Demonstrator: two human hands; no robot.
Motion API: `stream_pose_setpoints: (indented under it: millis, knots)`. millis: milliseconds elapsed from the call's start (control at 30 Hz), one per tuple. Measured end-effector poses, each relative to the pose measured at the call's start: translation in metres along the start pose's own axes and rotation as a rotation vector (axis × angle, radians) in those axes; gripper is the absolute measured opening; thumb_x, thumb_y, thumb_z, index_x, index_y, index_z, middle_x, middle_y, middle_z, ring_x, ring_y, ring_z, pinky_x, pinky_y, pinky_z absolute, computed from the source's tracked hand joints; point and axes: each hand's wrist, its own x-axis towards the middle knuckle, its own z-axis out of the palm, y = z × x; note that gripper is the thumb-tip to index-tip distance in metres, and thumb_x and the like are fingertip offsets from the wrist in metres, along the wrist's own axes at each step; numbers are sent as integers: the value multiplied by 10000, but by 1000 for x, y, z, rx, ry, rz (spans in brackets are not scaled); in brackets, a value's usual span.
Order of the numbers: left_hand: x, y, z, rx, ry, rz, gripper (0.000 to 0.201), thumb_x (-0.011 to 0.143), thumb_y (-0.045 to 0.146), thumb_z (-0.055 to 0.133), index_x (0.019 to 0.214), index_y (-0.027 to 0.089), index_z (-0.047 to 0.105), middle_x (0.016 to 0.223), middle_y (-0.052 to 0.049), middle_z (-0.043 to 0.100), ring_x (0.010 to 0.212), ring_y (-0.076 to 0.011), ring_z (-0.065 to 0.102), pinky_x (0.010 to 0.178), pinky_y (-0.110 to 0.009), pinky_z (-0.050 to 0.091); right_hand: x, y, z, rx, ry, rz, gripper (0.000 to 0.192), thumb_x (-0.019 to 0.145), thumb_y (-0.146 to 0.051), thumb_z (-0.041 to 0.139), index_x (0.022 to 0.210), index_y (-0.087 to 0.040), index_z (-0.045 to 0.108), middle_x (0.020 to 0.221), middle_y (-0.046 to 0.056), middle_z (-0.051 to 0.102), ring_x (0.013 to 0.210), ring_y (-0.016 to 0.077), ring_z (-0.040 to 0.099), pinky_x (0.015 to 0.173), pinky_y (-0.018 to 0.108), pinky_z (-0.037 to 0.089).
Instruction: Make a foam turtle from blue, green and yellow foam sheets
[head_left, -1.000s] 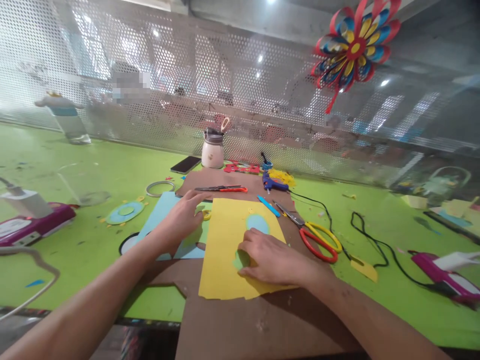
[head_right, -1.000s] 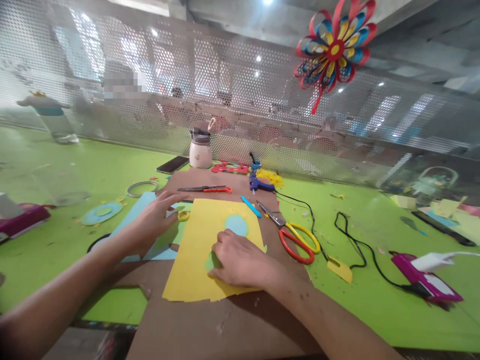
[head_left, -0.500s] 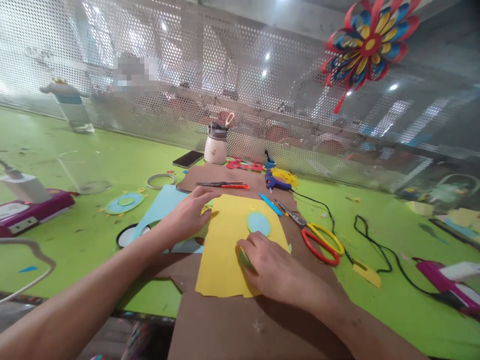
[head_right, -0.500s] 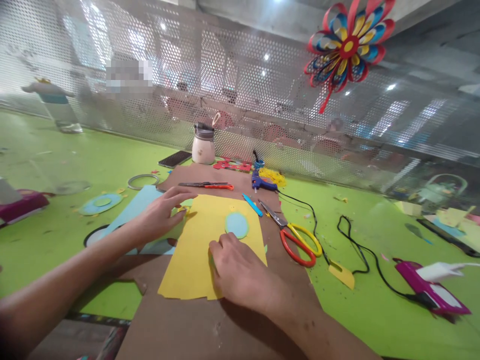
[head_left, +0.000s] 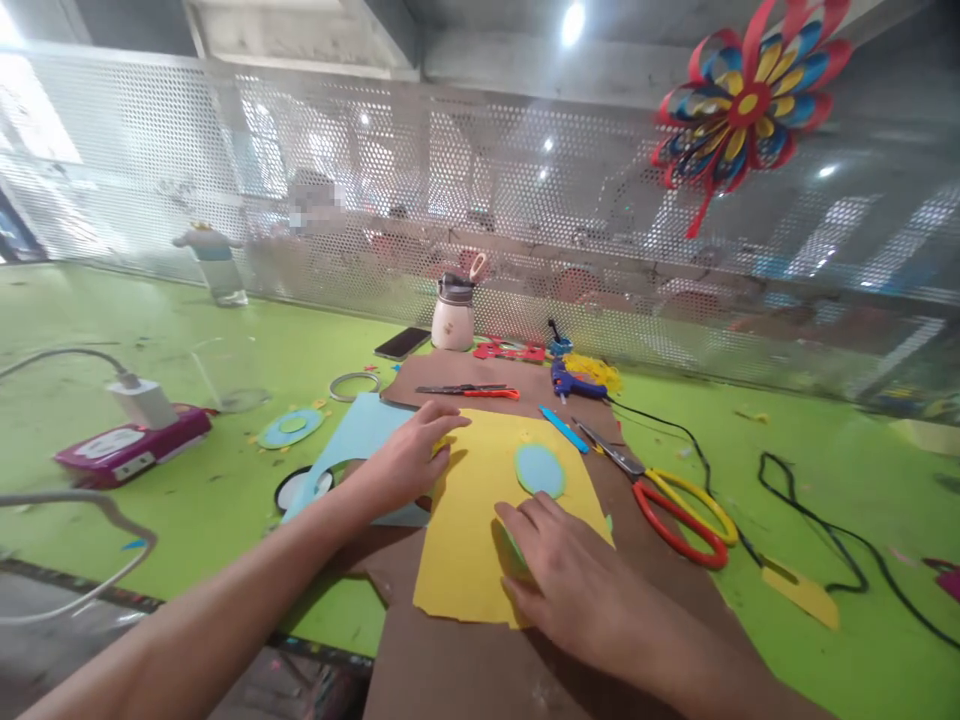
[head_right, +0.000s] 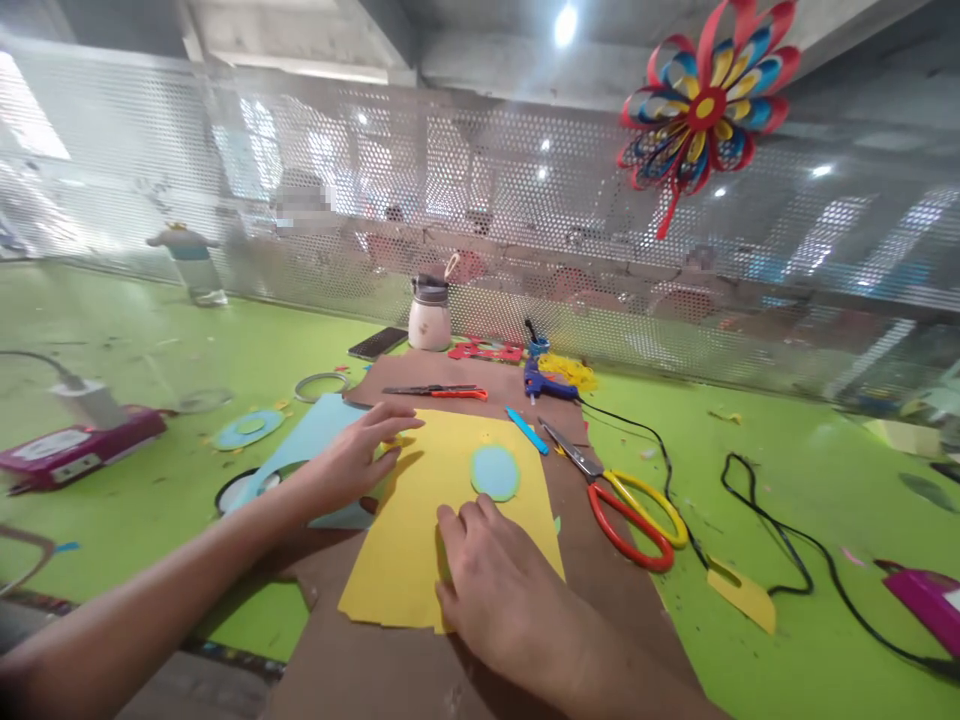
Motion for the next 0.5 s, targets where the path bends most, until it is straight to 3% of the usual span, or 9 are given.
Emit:
stream_pose_setpoints:
  millis: [167, 267, 400, 500]
  knots:
    - [1, 0, 1, -20, 67, 16, 390, 778, 22, 442, 1107, 126, 624, 1158, -136, 567, 1027, -231, 579, 896, -398, 492, -3, 0, 6, -171, 22, -109, 538, 711, 66, 465, 1216, -112, 515, 1010, 134, 618, 941, 269, 564, 761, 376, 510]
    - [1, 0, 0, -46, 119, 21, 377, 782, 22, 441, 1089, 124, 635, 1138, -137, 575, 1023, -234, 572, 904, -417, 476, -2, 2, 10, -219, 42, -135, 549, 711, 87, 433, 1224, -94, 505, 971, 131, 623, 891, 266, 565, 726, 377, 515]
    - [1, 3, -1, -105, 146, 11, 371, 762, 23, 455, 1062, 115, 652, 1114, -142, 587, 1018, -236, 573, 906, -419, 468, 4, 10, 19, -134, 102, -120, 475, 773, 59, 430, 1208, -113, 513, 941, 110, 633, 887, 253, 571, 733, 371, 516]
    - [2, 7, -2, -186, 137, -26, 364, 744, 32, 464, 1029, 132, 667, 1111, -132, 597, 1041, -232, 570, 899, -395, 475, 7, 19, 21, -32, 217, -110, 443, 821, 28, 423, 1229, -129, 497, 929, 98, 639, 876, 242, 580, 739, 369, 516]
